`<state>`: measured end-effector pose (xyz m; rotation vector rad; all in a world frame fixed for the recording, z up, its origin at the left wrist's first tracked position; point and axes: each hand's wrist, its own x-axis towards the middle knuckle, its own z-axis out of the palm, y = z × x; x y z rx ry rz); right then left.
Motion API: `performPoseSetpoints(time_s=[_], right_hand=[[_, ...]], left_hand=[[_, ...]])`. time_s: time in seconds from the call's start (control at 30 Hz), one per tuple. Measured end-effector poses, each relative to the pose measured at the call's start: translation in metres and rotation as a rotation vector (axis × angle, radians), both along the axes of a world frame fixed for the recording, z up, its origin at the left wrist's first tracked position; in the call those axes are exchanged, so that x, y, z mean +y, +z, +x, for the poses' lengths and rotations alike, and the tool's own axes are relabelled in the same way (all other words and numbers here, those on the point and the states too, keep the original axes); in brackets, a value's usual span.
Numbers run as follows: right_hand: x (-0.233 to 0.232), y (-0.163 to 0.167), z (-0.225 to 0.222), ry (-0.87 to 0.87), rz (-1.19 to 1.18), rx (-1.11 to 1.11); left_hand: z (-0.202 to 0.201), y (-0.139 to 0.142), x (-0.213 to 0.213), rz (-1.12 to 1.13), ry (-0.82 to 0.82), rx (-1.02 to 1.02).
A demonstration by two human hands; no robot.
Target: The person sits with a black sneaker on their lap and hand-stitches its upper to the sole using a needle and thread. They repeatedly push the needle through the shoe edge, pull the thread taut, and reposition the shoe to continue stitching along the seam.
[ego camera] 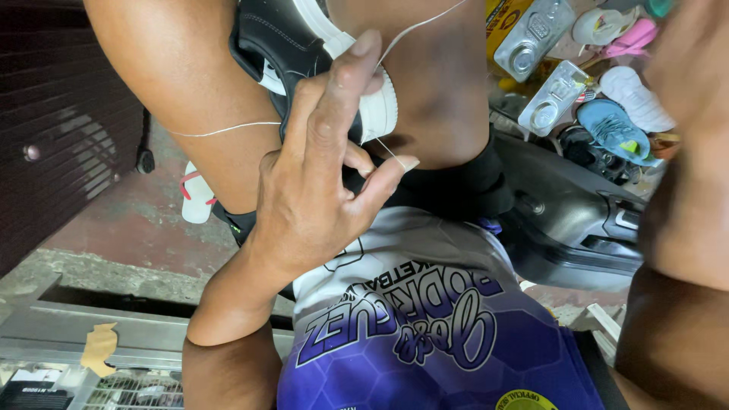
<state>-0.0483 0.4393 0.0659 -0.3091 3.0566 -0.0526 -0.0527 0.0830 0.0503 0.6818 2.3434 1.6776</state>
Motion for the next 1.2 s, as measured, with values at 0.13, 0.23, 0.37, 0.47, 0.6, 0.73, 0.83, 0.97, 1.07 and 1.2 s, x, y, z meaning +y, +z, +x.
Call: performPoseSetpoints(time_s=[0.13,0.23,0.37,0.47,0.6,0.73,0.83,0.97,1.07,1.2], right_hand=[[-0.076,-0.010,0.022,0.238,-0.243,-0.049],[-0.114,-0.016,0.022,0.295,-0.505,-0.028],[-0.124,-0.013,0.015,0.174,-0.900,-0.130],[-0.122,-0.005,0.010,0.038,-1.120,-0.234],[-0.142,-0.009,0.008,0.254,-0.876,-0.047],[-0.160,-0.026,0.005,0.252,-0.707,-0.007],[-0.160,-0.034,0.005,0.256,-0.653,0.012],[-0.158,-0.038,0.006,0.236,-0.683,-0.001],[-0.158,-0.039,0.006,0.196,-0.700,-0.018],[-0.156,-0.034,0.006,0.182,-0.688,-0.028]], left_hand=[[0.000,-0.004,0.000,0.021,-0.018,-0.009],[0.003,-0.005,-0.003,0.041,-0.027,-0.041],[0.001,-0.003,-0.021,-0.066,0.151,0.157],[-0.001,-0.005,-0.045,-0.340,0.285,0.303],[0.007,-0.020,-0.056,-0.365,0.243,0.181],[0.013,-0.040,-0.061,-0.161,0.337,0.146],[0.019,-0.059,-0.072,0.061,0.393,0.074],[0.022,-0.095,-0.134,-0.158,0.589,0.306],[0.021,-0.120,-0.184,-0.423,0.764,0.368],[0.015,-0.114,-0.188,-0.444,0.784,0.355]])
